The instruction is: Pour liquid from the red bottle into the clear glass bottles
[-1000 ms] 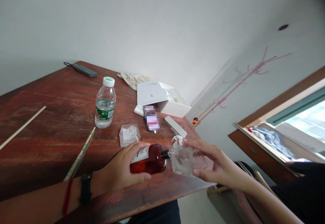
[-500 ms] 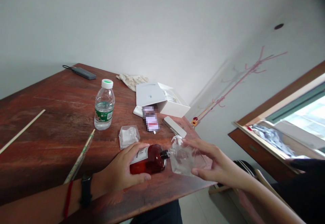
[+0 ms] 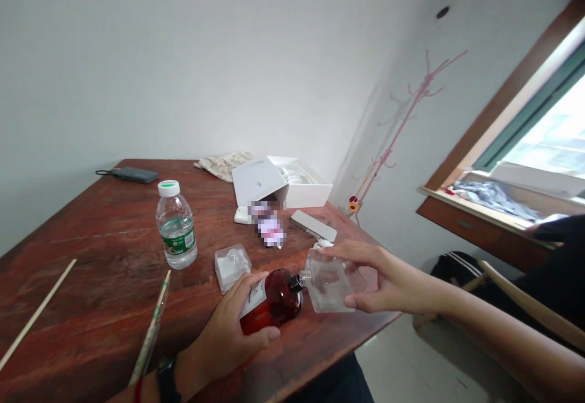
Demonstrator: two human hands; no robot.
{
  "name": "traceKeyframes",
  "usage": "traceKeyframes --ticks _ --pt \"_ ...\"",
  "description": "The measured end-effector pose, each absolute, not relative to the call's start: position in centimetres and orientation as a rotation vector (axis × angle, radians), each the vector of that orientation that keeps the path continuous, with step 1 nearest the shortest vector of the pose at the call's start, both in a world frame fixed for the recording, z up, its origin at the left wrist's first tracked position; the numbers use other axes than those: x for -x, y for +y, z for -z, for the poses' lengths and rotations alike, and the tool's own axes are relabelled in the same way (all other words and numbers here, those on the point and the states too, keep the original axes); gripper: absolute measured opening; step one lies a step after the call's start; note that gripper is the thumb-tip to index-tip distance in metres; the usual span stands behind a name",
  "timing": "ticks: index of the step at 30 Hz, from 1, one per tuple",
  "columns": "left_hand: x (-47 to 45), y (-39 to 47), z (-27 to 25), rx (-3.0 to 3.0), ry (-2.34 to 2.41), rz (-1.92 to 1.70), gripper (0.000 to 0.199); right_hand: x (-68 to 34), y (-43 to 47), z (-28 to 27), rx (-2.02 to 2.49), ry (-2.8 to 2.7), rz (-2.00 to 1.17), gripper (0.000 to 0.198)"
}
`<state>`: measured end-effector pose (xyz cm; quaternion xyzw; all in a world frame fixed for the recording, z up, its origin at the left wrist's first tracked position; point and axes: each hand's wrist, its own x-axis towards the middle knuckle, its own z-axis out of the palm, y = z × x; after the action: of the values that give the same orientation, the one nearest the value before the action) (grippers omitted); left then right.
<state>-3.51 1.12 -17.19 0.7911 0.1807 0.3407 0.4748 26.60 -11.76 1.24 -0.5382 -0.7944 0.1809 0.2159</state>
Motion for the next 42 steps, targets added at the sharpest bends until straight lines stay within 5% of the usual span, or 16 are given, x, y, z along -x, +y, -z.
traceKeyframes --ticks 42 --pt "3.80 1.52 16.76 -2.045 0.408 -0.907 0.084 -26.04 -11.48 -2.17 1.578 -2.180 -0.570 0.077"
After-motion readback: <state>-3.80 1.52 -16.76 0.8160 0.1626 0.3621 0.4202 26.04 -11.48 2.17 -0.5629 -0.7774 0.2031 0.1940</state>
